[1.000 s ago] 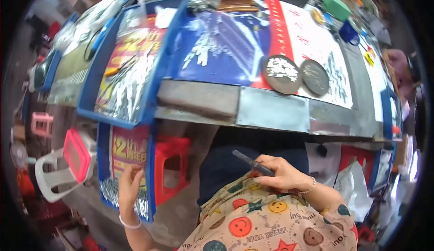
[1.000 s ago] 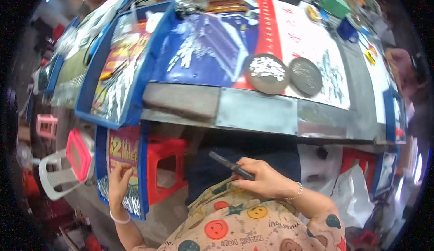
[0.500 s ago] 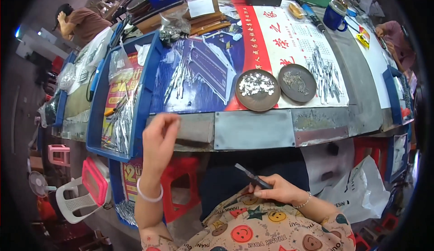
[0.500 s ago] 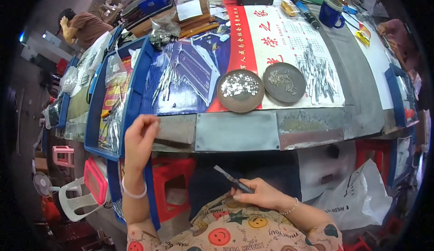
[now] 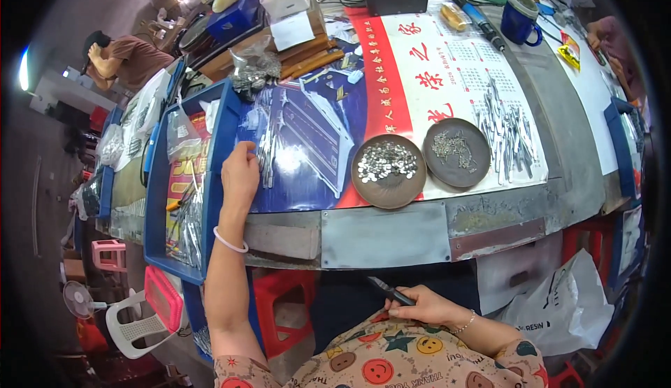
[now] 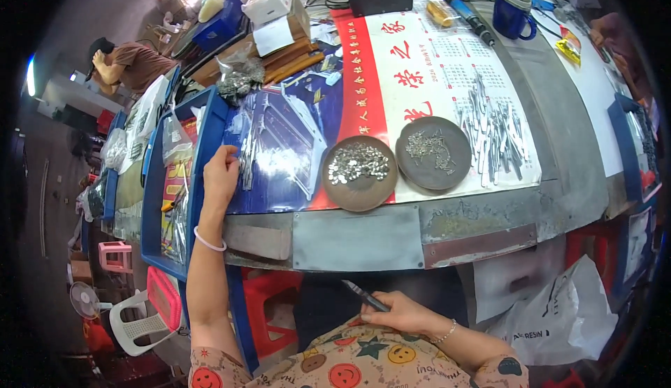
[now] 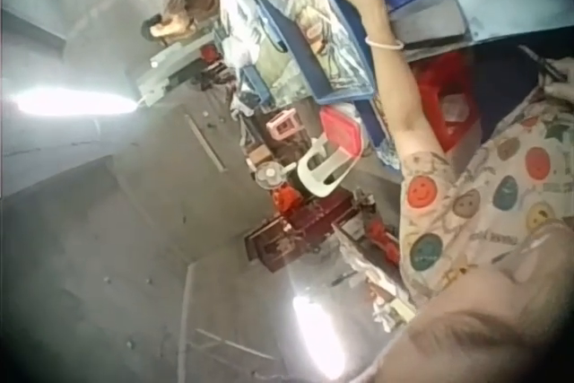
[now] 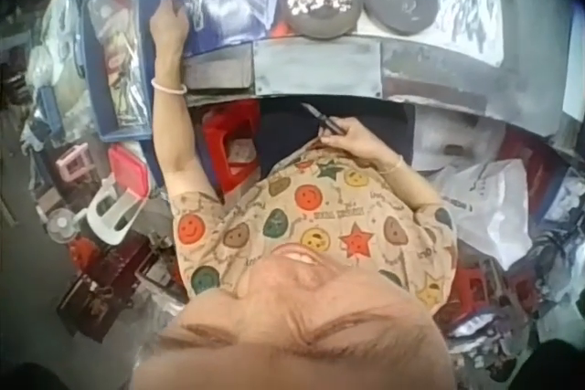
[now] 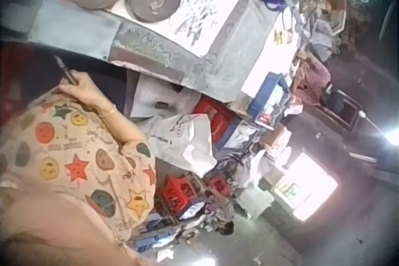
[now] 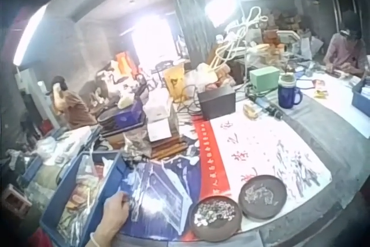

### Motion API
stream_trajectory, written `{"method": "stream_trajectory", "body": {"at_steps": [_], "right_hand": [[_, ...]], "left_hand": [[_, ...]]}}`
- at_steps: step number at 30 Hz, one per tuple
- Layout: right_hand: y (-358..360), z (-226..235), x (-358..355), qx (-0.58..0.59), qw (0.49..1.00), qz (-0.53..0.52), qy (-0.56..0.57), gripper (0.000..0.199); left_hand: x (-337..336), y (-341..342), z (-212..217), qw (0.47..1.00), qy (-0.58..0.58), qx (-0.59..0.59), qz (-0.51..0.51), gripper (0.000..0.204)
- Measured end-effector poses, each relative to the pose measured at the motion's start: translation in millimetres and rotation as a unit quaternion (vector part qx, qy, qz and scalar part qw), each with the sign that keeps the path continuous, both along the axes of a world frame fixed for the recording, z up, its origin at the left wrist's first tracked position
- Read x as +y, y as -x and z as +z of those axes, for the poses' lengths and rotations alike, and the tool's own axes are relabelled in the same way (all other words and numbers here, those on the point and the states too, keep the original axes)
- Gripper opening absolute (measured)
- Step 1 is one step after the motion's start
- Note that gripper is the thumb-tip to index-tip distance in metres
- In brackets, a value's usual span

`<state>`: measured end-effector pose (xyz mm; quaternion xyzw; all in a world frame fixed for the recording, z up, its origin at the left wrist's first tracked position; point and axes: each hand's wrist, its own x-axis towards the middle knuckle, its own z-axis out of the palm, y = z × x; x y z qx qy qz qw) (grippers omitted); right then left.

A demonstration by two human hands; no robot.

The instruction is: Manually assembling or processing small metal hardware components using pliers at a workbench.

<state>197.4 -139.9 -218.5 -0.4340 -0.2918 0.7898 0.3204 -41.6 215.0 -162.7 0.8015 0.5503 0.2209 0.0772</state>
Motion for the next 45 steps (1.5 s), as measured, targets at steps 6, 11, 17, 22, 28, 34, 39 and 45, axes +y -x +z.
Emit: {"method": "stream_trajectory", "body": {"at_steps": [6,11,17,22,28,34,39,45], "right_hand": [[1.3,-0.3,4.9,0.019,0.999,0.008,0.024,0.019],[3.0,-0.8,8.4,-0.011,0.999,0.015,0.04,0.017],[3.2,-15.2,-1.1,-0.057,0.996,0.005,-0.069,0.02],[4.3,-30.7,-2.9,-0.109,0.989,0.021,-0.098,0.037],[13.7,-12.7,-2.5,0.013,0.997,0.023,-0.073,0.023],[-5.8,35.2,-2.0,-0.164,0.973,0.062,-0.153,0.03],[-2.3,35.6,-6.1,-0.153,0.973,0.053,-0.165,0.032],[4.2,53.6,-16.6,-0.149,0.975,0.072,-0.145,0.024]], "left_hand": [[14.3,8.7,-1.2,0.999,0.042,-0.024,0.001,0.021],[22.7,13.0,-4.6,0.996,0.08,-0.041,0.017,0.024],[34.3,-3.1,-12.7,0.996,0.081,-0.033,-0.025,0.024],[46.9,15.2,-19.8,0.985,0.156,-0.051,-0.045,0.025],[64.7,64.7,-46.0,0.987,0.069,-0.134,-0.058,0.016],[-41.7,-15.5,56.8,0.975,0.065,-0.205,-0.065,0.012],[-127.0,-25.5,81.4,0.901,0.17,-0.379,-0.123,0.013],[-192.3,-23.9,79.3,0.875,0.22,-0.422,-0.092,0.022]]}}
